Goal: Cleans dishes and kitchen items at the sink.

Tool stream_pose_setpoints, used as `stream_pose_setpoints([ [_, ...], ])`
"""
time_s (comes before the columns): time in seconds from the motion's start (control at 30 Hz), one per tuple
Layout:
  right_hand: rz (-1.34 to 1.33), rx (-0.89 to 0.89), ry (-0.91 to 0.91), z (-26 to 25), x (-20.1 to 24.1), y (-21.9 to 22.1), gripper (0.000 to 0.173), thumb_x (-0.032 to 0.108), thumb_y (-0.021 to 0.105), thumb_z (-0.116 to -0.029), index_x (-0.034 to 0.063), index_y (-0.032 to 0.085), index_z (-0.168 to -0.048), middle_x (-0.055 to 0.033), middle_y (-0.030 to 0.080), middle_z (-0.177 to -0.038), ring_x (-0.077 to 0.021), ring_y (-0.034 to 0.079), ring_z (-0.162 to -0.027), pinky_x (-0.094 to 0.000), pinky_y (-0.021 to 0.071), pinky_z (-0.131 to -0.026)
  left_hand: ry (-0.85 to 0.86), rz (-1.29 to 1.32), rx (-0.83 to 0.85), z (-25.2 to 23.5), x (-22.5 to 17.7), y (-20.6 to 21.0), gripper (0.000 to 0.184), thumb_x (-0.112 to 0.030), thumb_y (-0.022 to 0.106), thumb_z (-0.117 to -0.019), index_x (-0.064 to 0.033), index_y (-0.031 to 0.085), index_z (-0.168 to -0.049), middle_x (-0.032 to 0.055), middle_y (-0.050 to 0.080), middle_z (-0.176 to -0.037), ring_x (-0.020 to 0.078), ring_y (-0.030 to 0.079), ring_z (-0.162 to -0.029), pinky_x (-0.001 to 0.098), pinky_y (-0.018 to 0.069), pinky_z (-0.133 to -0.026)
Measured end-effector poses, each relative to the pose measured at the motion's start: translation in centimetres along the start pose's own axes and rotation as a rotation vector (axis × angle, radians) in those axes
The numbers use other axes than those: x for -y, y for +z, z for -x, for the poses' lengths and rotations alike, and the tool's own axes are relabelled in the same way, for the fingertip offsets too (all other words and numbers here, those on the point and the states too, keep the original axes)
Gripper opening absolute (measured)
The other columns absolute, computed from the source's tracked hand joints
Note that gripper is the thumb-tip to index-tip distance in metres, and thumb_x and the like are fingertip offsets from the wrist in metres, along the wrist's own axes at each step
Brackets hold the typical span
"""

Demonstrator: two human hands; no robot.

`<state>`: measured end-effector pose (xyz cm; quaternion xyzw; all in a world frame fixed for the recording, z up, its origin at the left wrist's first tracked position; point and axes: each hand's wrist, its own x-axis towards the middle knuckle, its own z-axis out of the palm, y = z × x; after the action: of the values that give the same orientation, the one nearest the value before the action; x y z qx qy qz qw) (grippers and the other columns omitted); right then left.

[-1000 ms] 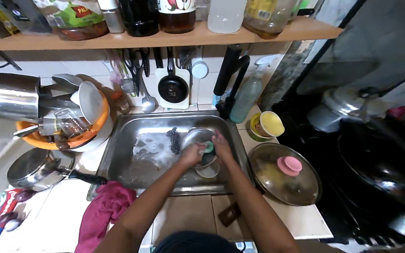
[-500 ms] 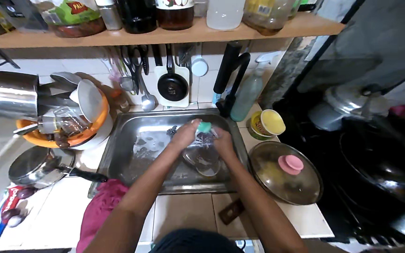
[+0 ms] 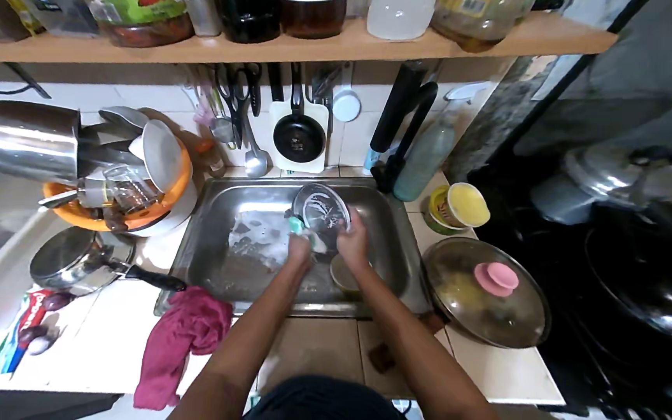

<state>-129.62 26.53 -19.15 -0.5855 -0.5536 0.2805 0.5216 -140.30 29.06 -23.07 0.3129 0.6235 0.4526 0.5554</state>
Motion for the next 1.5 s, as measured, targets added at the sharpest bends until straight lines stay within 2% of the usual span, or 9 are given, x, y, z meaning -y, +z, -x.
stream_pose_setpoints([
  [0.23,0.515,0.555,0.075,-2.0,2.3,-2.3,0.030,-0.003,0.058,-0.0988,-0.0083,0.061,-0.128,-0.0313,0.065,-0.121,-0.0450,0.063,-0.116,-0.0584,0.0477,-0.101,0.652,-1.018,0.219,-0.2,-3.7,-2.8,0.048,0.005,0.059,-0.0965,0.0042,0.051,-0.144,0.0302,0.057,-0.140,0.0461,0.055,-0.131,0.0583,0.0425,-0.112],
  [0.37,0.460,0.379,0.010,-1.5,1.9,-2.5,0.028,-0.007,0.057,-0.0964,-0.0115,0.064,-0.124,-0.0328,0.067,-0.114,-0.0466,0.066,-0.110,-0.0598,0.0496,-0.097,0.855,-1.227,0.220,1.4,-5.6,-1.3,0.040,0.001,0.062,-0.0961,0.0008,0.060,-0.136,0.0259,0.062,-0.135,0.0460,0.058,-0.127,0.0596,0.0434,-0.109],
  [0.53,0.269,0.068,-0.209,-0.7,0.1,-3.5,0.025,-0.010,0.057,-0.0945,-0.0112,0.070,-0.116,-0.0293,0.072,-0.108,-0.0409,0.072,-0.101,-0.0556,0.0546,-0.092,0.644,-1.021,0.153,1.5,-6.3,-0.9,0.051,0.002,0.064,-0.0948,0.0032,0.050,-0.144,0.0278,0.057,-0.139,0.0454,0.058,-0.126,0.0580,0.0457,-0.108],
  [0.73,0.085,-0.271,0.034,-1.6,-1.4,-3.3,0.023,0.001,0.056,-0.1020,-0.0143,0.066,-0.115,-0.0299,0.069,-0.111,-0.0339,0.067,-0.104,-0.0468,0.0511,-0.096,0.198,-0.537,0.253,-1.0,-2.7,-0.4,0.049,-0.005,0.055,-0.1024,0.0085,0.041,-0.147,0.0332,0.055,-0.136,0.0429,0.057,-0.125,0.0565,0.0457,-0.106],
  [0.87,-0.097,-0.115,0.147,-1.2,-2.5,-2.5,0.046,0.000,0.043,-0.1071,-0.0061,0.040,-0.153,-0.0244,0.042,-0.158,-0.0303,0.045,-0.144,-0.0418,0.0367,-0.118,0.224,-0.958,0.142,-0.2,-2.4,1.2,0.086,-0.008,0.054,-0.1029,-0.0016,-0.007,-0.162,0.0344,0.037,-0.154,0.0445,0.053,-0.134,0.0546,0.0460,-0.110],
  [0.97,-0.127,-0.009,0.185,-0.6,-2.2,-1.6,0.048,0.002,0.041,-0.1084,-0.0021,0.037,-0.156,-0.0207,0.037,-0.162,-0.0288,0.042,-0.146,-0.0428,0.0346,-0.119,0.408,-1.130,0.088,-1.1,-2.1,1.8,0.083,-0.011,0.058,-0.0999,-0.0069,0.006,-0.165,0.0268,0.005,-0.170,0.0424,0.011,-0.157,0.0585,0.0143,-0.126],
  [1.03,-0.155,0.014,0.209,-0.2,-2.3,-0.9,0.045,0.004,0.041,-0.1091,-0.0020,0.040,-0.154,-0.0214,0.044,-0.157,-0.0280,0.048,-0.141,-0.0425,0.0390,-0.116,0.442,-1.176,0.178,-0.4,-2.6,2.6,0.086,-0.022,0.059,-0.1009,-0.0032,0.004,-0.165,0.0265,-0.001,-0.170,0.0419,0.004,-0.158,0.0588,0.0106,-0.126],
  [1.3,-0.127,-0.076,0.087,-2.1,-3.0,-3.9,0.042,0.009,0.045,-0.1091,-0.0064,0.047,-0.148,-0.0229,0.044,-0.157,-0.0277,0.049,-0.141,-0.0417,0.0385,-0.116,0.593,-1.015,0.751,4.3,-2.6,2.6,0.053,0.010,0.046,-0.0988,0.0027,0.046,-0.151,0.0331,0.053,-0.143,0.0457,0.051,-0.136,0.0531,0.0379,-0.116],
  [1.5,-0.026,-0.069,0.001,-2.2,-2.8,-5.7,0.039,0.007,0.044,-0.1094,-0.0087,0.051,-0.144,-0.0242,0.050,-0.152,-0.0301,0.051,-0.140,-0.0419,0.0371,-0.117,0.674,-1.331,0.623,2.0,-2.3,-0.7,0.031,-0.004,0.047,-0.1057,0.0077,0.065,-0.128,0.0293,0.061,-0.135,0.0470,0.055,-0.130,0.0584,0.0426,-0.110],
])
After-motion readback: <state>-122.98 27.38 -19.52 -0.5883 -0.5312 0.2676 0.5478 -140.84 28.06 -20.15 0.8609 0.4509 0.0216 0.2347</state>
